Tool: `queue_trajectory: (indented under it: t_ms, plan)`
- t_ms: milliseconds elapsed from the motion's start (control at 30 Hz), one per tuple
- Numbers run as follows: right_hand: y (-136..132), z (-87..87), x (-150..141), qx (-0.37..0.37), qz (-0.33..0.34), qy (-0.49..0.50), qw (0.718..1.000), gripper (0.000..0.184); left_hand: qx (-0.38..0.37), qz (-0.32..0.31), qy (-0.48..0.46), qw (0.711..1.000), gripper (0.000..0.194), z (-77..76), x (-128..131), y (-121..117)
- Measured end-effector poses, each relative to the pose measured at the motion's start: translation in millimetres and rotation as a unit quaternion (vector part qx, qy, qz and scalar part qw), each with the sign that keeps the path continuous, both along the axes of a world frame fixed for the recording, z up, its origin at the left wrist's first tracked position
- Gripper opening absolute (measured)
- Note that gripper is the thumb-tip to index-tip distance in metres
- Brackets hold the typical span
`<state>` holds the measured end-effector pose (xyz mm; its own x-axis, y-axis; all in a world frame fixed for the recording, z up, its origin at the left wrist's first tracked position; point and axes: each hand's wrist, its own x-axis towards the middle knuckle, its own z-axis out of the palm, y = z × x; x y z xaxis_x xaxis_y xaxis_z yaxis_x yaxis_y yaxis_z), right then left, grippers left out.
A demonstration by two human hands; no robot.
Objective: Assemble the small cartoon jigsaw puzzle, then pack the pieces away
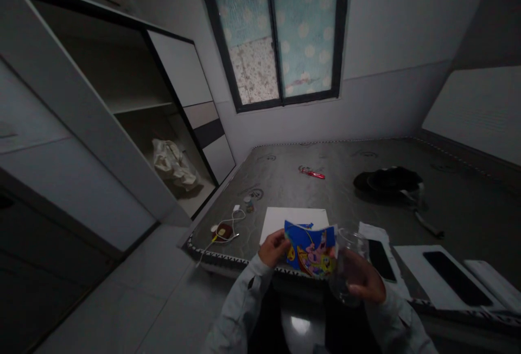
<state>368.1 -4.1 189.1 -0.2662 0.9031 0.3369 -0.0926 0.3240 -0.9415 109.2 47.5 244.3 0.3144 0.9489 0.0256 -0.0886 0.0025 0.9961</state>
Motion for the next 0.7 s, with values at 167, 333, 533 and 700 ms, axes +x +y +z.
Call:
queue_trajectory:
  t_ms: [167, 333, 533, 700]
  plan:
    - [-24.6, 17.9, -21.0, 0.096, -0.014, -0.035, 0.995, 0.072, 0.077, 0.046, -0.055, 0.994, 0.070, 7.0, 41.5, -39.8]
    - [-34.0, 15.8, -39.1, 0.272, -0.189, -0.118, 0.936, 0.072, 0.069, 0.138, -0.055, 0.986, 0.073, 15.5, 51.0, -66.2]
    - [-50.7, 51.3, -40.7, 0.302, -0.134, -0.200, 0.922, 0.068, 0.093, 0.121, 0.003, 0.988, 0.059, 15.6, 22.6, -59.4]
    - [-58.6, 67.9, -41.2, 0.297, -0.134, -0.228, 0.918, 0.066, 0.078, 0.165, -0.059, 0.981, 0.055, 28.2, -4.5, -52.7]
